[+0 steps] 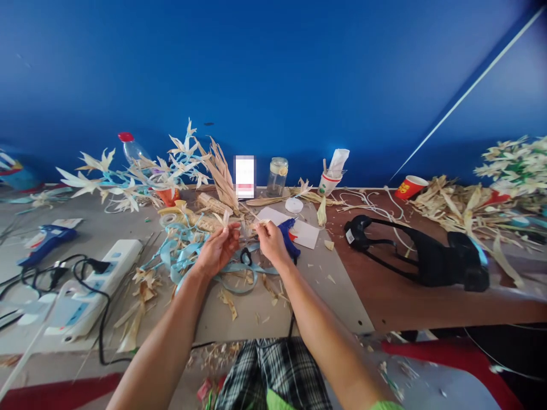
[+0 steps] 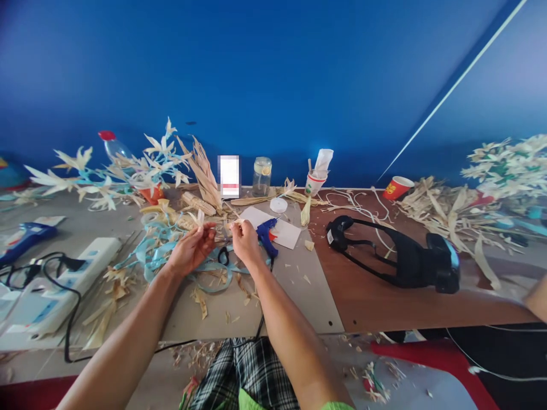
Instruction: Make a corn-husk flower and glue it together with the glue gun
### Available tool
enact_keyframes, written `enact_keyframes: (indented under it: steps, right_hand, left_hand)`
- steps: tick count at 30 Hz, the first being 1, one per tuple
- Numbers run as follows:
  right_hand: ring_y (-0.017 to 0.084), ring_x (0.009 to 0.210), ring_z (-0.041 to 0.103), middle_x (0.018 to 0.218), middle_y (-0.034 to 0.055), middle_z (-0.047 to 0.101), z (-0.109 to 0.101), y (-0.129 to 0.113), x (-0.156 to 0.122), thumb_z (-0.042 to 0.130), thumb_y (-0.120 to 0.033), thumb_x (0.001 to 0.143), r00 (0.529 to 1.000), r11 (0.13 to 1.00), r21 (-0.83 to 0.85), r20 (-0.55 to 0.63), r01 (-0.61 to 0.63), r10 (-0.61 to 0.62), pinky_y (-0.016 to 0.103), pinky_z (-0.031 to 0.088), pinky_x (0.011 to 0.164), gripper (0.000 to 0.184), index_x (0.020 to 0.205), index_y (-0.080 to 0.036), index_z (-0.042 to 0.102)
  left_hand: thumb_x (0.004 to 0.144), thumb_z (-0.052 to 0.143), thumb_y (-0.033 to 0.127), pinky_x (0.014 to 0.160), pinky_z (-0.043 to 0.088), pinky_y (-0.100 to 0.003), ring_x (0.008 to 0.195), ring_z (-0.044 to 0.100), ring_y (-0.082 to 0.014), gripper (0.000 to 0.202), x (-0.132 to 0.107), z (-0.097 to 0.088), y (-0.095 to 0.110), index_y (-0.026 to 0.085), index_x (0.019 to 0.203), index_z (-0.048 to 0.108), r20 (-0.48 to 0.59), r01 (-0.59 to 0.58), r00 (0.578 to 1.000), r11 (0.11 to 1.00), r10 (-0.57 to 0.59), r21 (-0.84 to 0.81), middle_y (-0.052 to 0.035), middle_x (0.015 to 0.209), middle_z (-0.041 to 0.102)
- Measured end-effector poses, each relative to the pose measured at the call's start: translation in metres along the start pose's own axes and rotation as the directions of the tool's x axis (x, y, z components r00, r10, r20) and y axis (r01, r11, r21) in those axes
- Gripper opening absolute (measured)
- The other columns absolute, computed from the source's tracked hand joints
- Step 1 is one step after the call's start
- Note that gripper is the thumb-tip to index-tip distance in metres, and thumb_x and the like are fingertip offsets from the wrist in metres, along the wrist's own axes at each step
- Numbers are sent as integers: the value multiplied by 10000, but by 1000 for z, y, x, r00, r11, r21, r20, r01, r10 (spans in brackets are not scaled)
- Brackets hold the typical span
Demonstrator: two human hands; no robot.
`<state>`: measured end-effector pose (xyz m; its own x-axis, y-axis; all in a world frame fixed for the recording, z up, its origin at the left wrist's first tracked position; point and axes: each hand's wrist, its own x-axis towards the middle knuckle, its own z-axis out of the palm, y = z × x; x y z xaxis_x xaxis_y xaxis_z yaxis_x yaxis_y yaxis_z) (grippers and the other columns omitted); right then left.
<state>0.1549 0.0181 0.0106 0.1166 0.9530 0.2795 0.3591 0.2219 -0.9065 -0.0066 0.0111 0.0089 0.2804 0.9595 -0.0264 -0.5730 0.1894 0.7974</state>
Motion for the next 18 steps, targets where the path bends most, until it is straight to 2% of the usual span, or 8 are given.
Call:
enact_keyframes:
  steps: [4, 7, 10, 12, 18]
  right_hand:
    - [140, 619, 494, 634, 7, 556, 2, -1, 0, 478, -395, 798, 1000, 997, 82, 3, -7, 6, 242, 385, 592, 240, 682, -191, 533]
    - [132, 607, 491, 637, 5, 567, 3, -1, 2, 509, -407, 765, 999, 984, 174, 14, -37, 35, 234, 390, 584, 249, 684, -178, 564]
    - [114, 558, 454, 582, -17, 532, 3, 0, 3, 530, -422, 744, 997, 973, 220, 26, -72, 67, 225, 376, 558, 268, 655, -172, 565]
    - [104, 535, 423, 549, -31, 502, 2, 0, 3, 536, -431, 740, 996, 971, 225, 22, -86, 83, 219, 356, 537, 283, 631, -171, 554]
    - [100, 524, 399, 537, -36, 473, 5, -1, 1, 537, -440, 746, 996, 963, 257, 49, -85, 75, 216, 326, 510, 294, 623, -173, 548]
  left_hand:
    - [793, 633, 268, 473, 320, -179, 491, 385, -40, 290, -1, 2, -2, 115, 1038, 613, -7, -6, 1000, 992, 7, 124, 10, 665, 498]
    - [815, 611, 273, 440, 272, -169, 431, 314, -36, 291, -4, 6, 0, 156, 1077, 564, 48, 10, 999, 987, -18, 158, 49, 574, 443]
    - [813, 617, 280, 434, 270, -169, 421, 310, -41, 196, -6, 8, 2, 164, 954, 545, 84, 18, 996, 992, -29, 125, 56, 546, 425]
    - [794, 642, 269, 440, 280, -168, 424, 312, -32, 167, -5, 7, 2, 156, 848, 532, 71, 19, 997, 995, -26, 93, 50, 564, 436]
    - [696, 731, 215, 576, 408, -197, 589, 487, -61, 189, 3, 1, -4, 138, 774, 578, -37, -59, 997, 992, 64, 115, -3, 726, 563]
